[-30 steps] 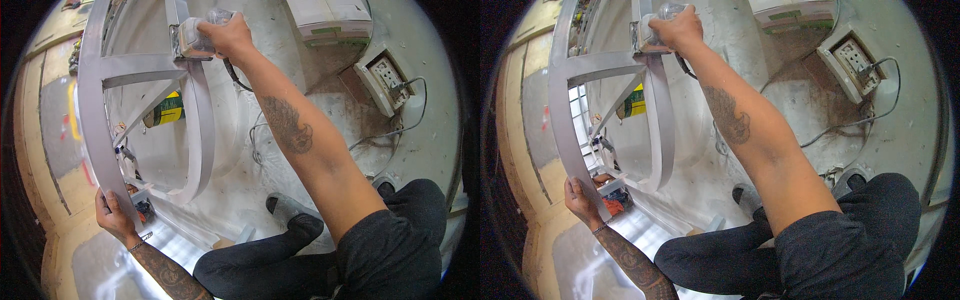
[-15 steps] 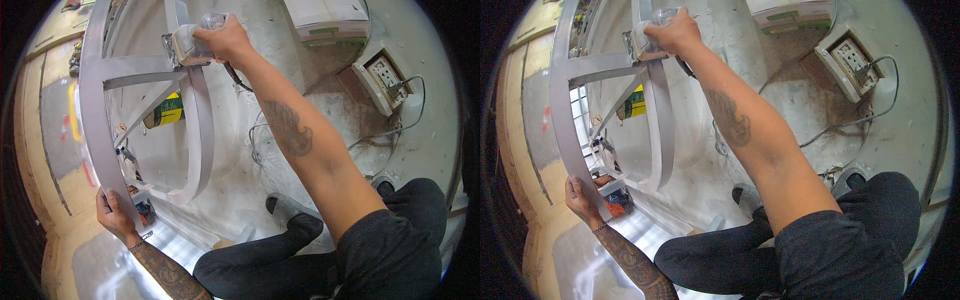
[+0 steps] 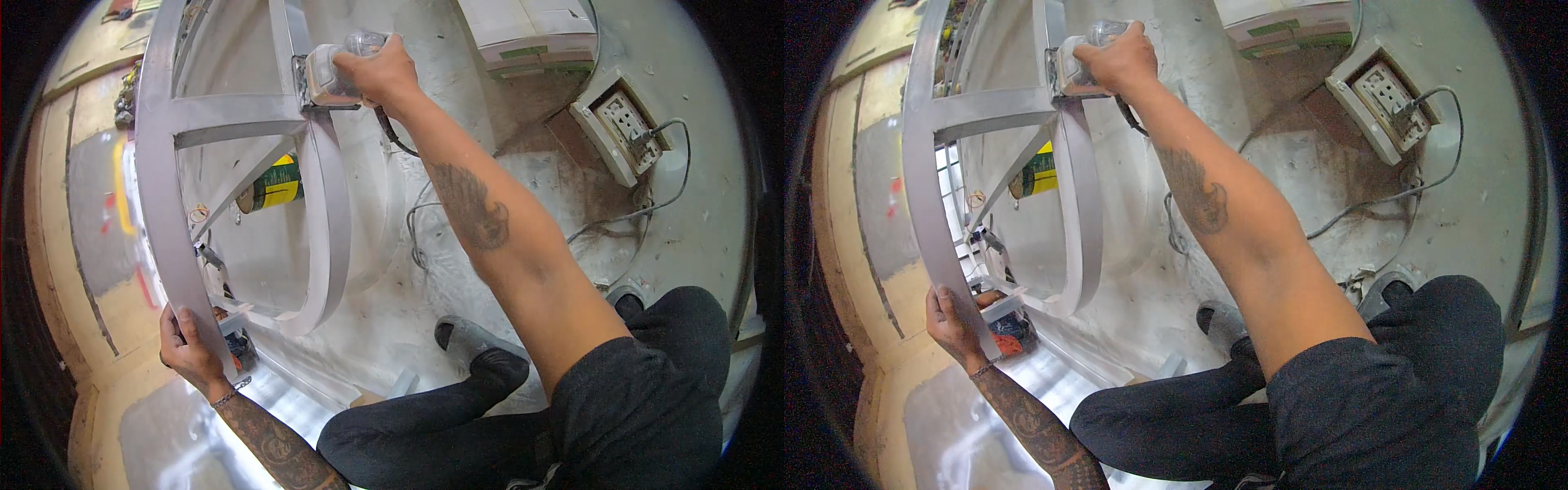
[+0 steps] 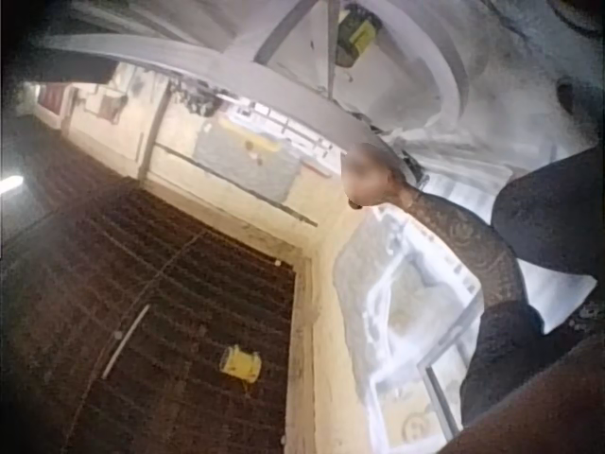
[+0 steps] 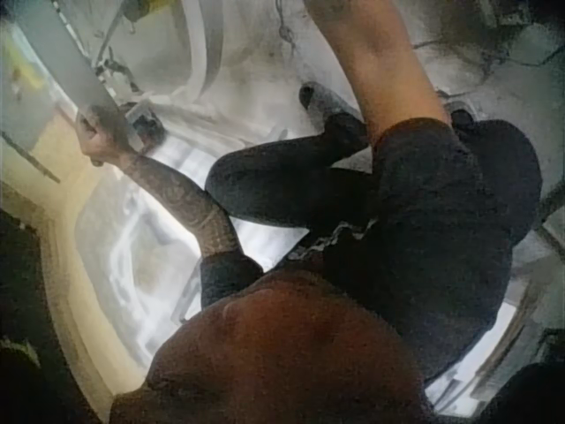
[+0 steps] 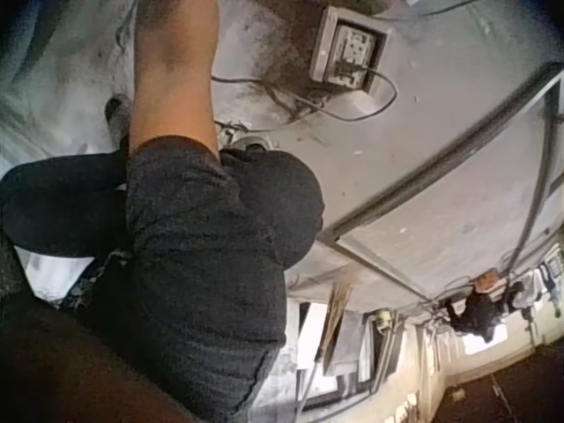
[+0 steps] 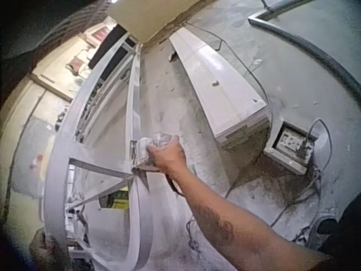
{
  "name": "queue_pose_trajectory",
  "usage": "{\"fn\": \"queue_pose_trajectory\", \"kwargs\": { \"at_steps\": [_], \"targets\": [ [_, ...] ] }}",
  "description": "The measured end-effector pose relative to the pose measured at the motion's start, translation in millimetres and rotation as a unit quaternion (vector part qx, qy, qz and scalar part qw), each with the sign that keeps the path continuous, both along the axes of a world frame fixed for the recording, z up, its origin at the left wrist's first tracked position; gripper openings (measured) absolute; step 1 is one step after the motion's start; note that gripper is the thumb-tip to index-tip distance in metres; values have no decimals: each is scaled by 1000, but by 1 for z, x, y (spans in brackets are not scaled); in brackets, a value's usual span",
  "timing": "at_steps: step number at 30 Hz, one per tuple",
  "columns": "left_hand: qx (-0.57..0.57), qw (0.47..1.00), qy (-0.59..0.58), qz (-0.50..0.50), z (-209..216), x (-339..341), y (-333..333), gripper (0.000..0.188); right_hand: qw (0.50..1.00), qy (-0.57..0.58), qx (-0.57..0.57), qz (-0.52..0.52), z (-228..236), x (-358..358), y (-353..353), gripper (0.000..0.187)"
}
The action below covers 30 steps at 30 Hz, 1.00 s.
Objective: The person sands a white curved furniture frame using an electric orbital sander, moving the tool along the surfaces and joints while stabilizing the frame with their other hand.
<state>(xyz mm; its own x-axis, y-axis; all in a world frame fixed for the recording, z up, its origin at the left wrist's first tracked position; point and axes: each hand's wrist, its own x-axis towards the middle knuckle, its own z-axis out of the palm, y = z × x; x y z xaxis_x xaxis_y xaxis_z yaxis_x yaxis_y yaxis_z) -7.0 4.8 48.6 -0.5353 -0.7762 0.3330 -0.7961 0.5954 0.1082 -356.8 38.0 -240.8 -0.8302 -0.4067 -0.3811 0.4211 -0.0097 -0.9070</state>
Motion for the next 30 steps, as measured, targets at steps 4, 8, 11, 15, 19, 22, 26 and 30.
{"fn": "queue_pose_trajectory", "kwargs": {
  "at_steps": [4, 8, 11, 15, 19, 22, 26, 30],
  "targets": [
    [-19, 1000, 2, -4, -3, 1, -3, 53, 999, -30, -23, -8, -7, -5, -9, 93],
    [-8, 1000, -5, 1, 1, 3, -1, 51, 994, -18, -103, 42, 11, -5, 0, 84],
    [-18, 1000, -13, -6, 1, 3, -2, 51, 997, -17, -70, 12, 22, -5, 5, 78],
    [-13, 1000, -7, -1, -1, 0, -2, 50, 999, 22, -15, -26, 11, -8, -8, 86],
    [-23, 1000, -14, 4, 1, 0, -1, 49, 1000, -10, -15, -20, 18, -9, -8, 86],
    [-11, 1000, -7, 9, 1, 2, -1, 49, 999, -10, -15, -31, 25, -9, -2, 85],
    [-21, 1000, -1, -13, 0, 3, -4, 47, 998, -10, -39, -43, 21, -9, -5, 85],
    [-11, 1000, -3, 1, 1, 1, -2, 47, 995, -45, -77, -43, 19, -3, -3, 83]
  ]
}}
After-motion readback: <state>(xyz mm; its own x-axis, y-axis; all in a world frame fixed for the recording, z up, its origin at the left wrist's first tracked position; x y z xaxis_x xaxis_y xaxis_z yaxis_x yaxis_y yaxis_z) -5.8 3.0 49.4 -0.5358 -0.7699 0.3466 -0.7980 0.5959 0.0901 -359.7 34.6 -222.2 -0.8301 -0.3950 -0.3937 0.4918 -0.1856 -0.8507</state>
